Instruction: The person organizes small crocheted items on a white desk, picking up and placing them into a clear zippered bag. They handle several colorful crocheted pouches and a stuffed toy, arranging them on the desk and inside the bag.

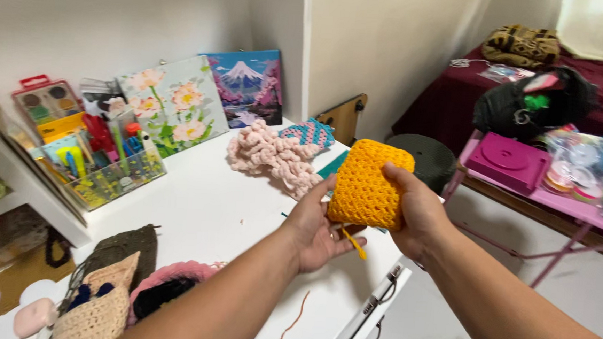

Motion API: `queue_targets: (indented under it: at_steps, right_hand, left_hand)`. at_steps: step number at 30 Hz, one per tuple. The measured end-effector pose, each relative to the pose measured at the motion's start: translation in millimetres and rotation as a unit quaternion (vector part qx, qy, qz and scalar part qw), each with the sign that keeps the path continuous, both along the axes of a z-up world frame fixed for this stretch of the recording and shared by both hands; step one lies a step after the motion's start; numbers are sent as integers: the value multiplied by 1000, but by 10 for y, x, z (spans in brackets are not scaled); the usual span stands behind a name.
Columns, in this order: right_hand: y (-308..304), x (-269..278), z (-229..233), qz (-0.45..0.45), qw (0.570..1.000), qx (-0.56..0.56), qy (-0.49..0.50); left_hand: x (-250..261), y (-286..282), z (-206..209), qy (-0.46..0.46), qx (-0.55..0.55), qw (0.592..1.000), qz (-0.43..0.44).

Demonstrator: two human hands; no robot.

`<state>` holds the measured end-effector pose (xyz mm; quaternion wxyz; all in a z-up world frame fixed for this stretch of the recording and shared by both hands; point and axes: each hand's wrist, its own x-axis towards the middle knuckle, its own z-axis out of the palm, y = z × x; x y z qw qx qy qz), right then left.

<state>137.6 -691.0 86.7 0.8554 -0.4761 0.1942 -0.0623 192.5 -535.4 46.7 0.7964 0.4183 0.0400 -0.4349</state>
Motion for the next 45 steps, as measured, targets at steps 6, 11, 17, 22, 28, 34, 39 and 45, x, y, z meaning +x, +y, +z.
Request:
queue_targets:
  at_steps: [6, 11, 17, 22, 28, 34, 39, 45]
  right_hand:
    - [-123, 58, -22, 53, 998, -34, 29]
    - [-338, 198, 50, 102, 993, -41, 53]
    - [-596, 377, 74, 138, 987, -60, 54]
    - [-1068, 548, 14, 213, 975, -51, 39]
    - [-1627, 931, -51, 272, 959, -66, 42]
    - [-1889, 1250, -44, 337, 937, -80, 40]
    - [-1899, 1497, -100, 376, 923, -83, -3]
    - [-1746, 1731, -152, 395, 916, -72, 14]
  left_hand:
    - [291, -254, 90, -76, 65, 995, -25]
    - [487, -340, 169, -126, 147, 980, -39]
    - [622, -632, 144, -213, 171, 961, 49]
    - [676, -1049, 54, -250, 143, 948, 132]
    - [693, -1505, 81, -196, 203, 931, 230]
    - [805, -1699, 34, -158, 148, 940, 264]
    - [944, -1713, -81, -142, 52, 972, 178]
    - [1106, -1549, -159, -105, 54, 977, 178]
